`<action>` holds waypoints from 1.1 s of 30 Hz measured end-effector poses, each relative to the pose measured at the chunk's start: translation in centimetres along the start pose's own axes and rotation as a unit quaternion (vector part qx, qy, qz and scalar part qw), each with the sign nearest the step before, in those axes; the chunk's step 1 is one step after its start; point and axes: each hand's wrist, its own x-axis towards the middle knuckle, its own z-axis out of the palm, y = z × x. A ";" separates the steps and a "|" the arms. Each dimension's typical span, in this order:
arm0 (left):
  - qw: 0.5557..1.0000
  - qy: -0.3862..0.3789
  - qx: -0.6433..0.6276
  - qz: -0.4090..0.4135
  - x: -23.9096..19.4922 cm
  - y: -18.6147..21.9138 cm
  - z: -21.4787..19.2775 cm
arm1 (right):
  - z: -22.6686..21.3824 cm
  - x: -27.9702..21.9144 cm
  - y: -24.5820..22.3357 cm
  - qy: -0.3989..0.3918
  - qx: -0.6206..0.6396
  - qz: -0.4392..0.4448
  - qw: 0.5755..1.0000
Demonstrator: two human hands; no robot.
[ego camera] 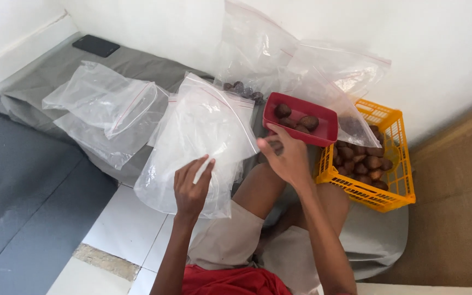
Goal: The person transfers brown fruits from a yellow crate into a red weighing tray, then moves them into a clear plastic bag and seals it. The sealed bag is placed with other bags on the floor.
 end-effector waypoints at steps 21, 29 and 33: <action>0.992 -0.118 0.047 -0.025 -5.2 -1.7 1.7 | 1.6 2.7 0.3 0.064 0.117 0.018 0.991; 0.934 -0.098 -0.242 -0.242 -3.6 -4.1 0.1 | 1.2 2.2 -1.6 0.021 0.162 0.016 0.986; 0.877 0.029 -0.331 -0.346 0.9 -5.6 -1.4 | 1.8 1.6 -0.4 0.006 0.108 -0.028 0.994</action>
